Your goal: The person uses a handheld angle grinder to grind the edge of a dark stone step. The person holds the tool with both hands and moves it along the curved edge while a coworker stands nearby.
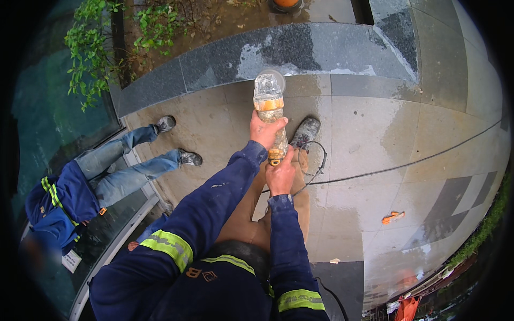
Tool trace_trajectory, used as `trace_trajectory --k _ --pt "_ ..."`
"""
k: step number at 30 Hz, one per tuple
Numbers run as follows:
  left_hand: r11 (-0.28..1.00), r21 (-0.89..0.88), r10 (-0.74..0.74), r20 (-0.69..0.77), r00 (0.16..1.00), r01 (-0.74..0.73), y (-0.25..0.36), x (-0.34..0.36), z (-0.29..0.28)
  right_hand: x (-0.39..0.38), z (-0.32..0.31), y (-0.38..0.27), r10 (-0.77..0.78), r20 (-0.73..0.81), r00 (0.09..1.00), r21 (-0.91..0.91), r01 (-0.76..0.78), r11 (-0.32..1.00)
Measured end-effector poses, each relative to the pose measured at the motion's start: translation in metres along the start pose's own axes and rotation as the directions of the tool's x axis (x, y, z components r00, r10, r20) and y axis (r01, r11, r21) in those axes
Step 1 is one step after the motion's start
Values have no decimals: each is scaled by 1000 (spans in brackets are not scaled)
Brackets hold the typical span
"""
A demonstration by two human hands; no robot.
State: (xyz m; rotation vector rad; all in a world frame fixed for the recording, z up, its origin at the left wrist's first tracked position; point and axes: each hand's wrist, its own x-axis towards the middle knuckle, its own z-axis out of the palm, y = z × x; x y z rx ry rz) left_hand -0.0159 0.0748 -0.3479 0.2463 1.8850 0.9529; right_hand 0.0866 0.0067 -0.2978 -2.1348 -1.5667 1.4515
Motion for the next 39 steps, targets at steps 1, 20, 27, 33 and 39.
trace_trajectory --k 1,20,27,33,39 --pt "1000 7 4 -7 1000 -4 -3 -1 -1 -2 0 2 -12 3 1000 10 12 1000" --pt "999 15 43 10 999 -43 2 -3 13 1 -4 8 -2 -66 998 56 6 998" --pt "998 61 30 -33 999 -28 -2 -3 4 0 -2 9 -30 -14 999 -32 30 999" --pt "996 92 18 1 1000 -18 3 -4 19 4 -1 24 2 -69 998 60 2 998" --pt "999 6 35 -5 999 -35 15 -4 17 11 -12 1 113 55 992 44 -115 992"
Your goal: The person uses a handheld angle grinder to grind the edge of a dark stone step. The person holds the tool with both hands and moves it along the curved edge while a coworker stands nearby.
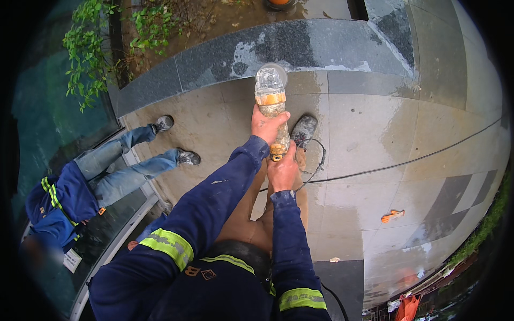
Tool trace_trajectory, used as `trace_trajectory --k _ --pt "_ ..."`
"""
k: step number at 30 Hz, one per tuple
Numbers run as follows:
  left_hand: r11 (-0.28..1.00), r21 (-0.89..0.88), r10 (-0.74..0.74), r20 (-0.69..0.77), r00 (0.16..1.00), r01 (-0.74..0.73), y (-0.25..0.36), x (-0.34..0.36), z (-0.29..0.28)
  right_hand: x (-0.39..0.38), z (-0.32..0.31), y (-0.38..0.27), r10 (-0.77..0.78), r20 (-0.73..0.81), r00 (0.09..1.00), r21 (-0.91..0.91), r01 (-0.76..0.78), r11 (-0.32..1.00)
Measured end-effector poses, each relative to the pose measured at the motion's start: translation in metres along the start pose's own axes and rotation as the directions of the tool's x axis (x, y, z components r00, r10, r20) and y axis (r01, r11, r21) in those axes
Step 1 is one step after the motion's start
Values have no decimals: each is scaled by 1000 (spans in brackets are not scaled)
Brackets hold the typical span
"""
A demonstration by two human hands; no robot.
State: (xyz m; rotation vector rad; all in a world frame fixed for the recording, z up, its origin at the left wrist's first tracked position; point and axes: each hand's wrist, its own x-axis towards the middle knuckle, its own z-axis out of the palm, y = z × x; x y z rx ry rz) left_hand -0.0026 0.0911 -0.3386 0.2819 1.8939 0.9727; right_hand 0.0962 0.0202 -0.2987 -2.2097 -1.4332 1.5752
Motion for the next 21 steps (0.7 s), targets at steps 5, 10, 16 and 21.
trace_trajectory --k 5,10,16,21 --pt "990 139 -12 -10 1000 13 0 -6 1 -9 3 11 -49 -69 996 68 54 996" --pt "990 143 -8 10 1000 6 9 -3 13 2 2 12 -16 -80 997 58 21 998" --pt "986 167 -20 22 1000 16 -4 -5 6 -6 -1 10 17 -47 999 61 -14 998" --pt "991 130 -6 18 1000 3 -4 -3 15 1 -3 18 -26 -74 997 46 29 999"
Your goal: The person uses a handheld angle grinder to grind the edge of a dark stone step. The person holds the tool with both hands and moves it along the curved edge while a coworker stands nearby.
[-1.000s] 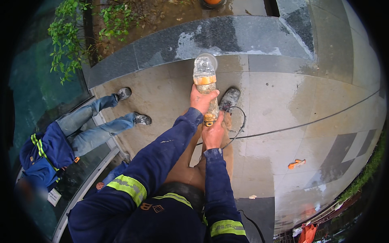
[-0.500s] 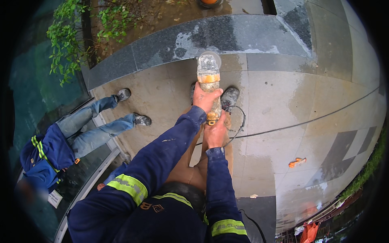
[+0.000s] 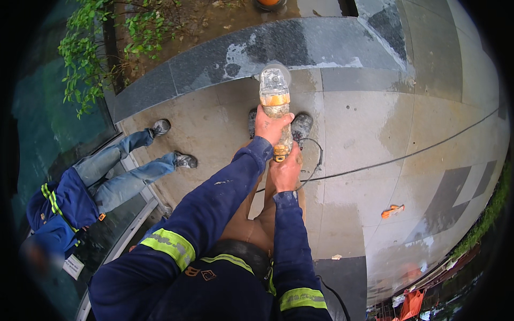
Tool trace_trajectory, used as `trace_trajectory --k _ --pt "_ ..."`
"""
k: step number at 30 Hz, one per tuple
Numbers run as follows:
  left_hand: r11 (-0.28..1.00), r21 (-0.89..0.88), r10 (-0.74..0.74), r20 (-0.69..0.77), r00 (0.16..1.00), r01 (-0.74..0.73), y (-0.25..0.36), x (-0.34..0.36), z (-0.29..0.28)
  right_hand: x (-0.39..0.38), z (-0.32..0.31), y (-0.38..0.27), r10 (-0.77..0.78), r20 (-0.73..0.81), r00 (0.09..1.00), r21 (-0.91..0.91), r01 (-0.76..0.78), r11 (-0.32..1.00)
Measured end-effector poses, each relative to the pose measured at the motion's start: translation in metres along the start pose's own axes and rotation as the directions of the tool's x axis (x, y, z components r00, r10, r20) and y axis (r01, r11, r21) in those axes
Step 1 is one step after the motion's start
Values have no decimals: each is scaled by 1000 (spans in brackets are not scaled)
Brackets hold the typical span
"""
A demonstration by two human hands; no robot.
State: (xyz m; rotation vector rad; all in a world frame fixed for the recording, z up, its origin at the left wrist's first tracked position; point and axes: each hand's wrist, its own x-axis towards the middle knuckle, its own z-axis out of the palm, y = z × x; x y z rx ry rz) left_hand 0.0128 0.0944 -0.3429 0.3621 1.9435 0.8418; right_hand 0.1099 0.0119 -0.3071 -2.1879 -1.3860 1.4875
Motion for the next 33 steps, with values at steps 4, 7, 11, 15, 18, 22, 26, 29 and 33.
trace_trajectory --k 4,7,11,15,18,22,26,29,33 --pt "999 37 6 5 1000 -6 -1 1 -9 -5 6 -8 17 -8 1000 25 -17 1000" --pt "999 47 20 14 1000 -20 -3 1 -7 -6 7 -6 24 -16 1000 30 -24 999" --pt "999 -19 48 14 999 -47 -2 7 -2 0 1 -13 34 9 999 21 -34 999" --pt "998 44 46 23 999 -47 9 2 -9 -1 7 -12 32 4 999 35 -32 999" --pt "998 55 40 21 999 -41 5 1 -11 -5 7 -11 13 -7 1000 61 -13 998" --pt "999 40 32 32 999 -34 5 4 -3 -1 2 -14 59 -1 998 69 -58 996" --pt "999 25 37 56 998 -38 11 2 1 2 3 -6 31 -47 998 52 -28 998" --pt "999 18 45 50 998 -46 10 3 6 3 -3 -8 99 0 995 80 -99 992" --pt "1000 11 14 61 998 -15 26 -6 14 7 -8 1 77 -28 997 62 -75 995"
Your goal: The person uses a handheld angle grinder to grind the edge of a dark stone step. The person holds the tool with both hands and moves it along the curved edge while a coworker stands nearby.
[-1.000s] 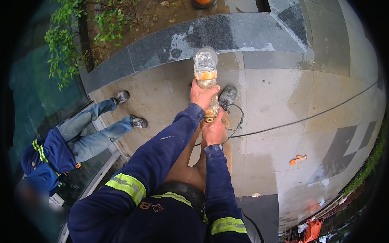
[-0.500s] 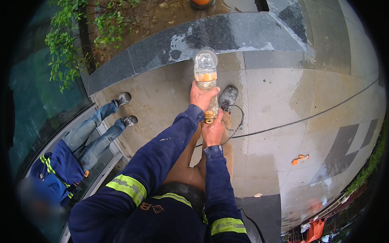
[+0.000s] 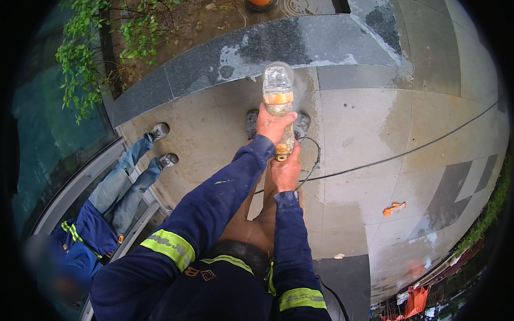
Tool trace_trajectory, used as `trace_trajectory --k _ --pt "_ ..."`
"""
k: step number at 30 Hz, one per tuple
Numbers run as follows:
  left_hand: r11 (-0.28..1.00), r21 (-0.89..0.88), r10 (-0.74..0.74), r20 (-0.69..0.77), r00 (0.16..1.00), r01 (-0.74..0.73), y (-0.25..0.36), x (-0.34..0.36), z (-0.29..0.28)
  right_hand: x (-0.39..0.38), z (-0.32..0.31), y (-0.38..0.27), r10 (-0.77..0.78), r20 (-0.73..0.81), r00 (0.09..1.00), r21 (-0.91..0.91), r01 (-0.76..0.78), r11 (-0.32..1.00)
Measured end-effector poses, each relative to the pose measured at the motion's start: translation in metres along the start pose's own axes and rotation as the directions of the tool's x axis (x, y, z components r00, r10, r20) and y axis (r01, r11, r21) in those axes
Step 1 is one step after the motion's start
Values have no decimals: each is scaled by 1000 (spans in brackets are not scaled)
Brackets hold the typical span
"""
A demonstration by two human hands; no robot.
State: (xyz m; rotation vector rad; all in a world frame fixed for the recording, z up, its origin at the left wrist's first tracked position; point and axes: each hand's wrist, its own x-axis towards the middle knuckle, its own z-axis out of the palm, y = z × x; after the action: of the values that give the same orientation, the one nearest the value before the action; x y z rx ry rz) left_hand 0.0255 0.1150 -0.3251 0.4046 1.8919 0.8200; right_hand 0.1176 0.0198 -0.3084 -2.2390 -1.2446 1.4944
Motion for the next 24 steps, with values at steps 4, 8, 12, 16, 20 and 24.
trace_trajectory --k 4,8,12,16,20,24 --pt "997 67 -33 21 999 32 6 -1 10 3 -7 2 24 -19 1000 -24 -25 999" --pt "997 66 -43 47 998 40 2 -2 23 4 -16 4 31 -48 998 -7 -32 999" --pt "998 32 -59 59 997 57 -1 -6 27 2 -19 8 24 -56 998 -12 -25 1000" --pt "1000 5 -25 34 999 25 -8 -10 12 -8 -13 5 2 -35 999 -7 -3 1000" --pt "1000 12 -24 10 1000 24 -9 -11 6 -13 -8 5 -6 -32 999 -6 6 1000" --pt "994 96 -55 19 998 53 3 -14 12 -7 -11 12 6 -23 1000 -31 -6 999"
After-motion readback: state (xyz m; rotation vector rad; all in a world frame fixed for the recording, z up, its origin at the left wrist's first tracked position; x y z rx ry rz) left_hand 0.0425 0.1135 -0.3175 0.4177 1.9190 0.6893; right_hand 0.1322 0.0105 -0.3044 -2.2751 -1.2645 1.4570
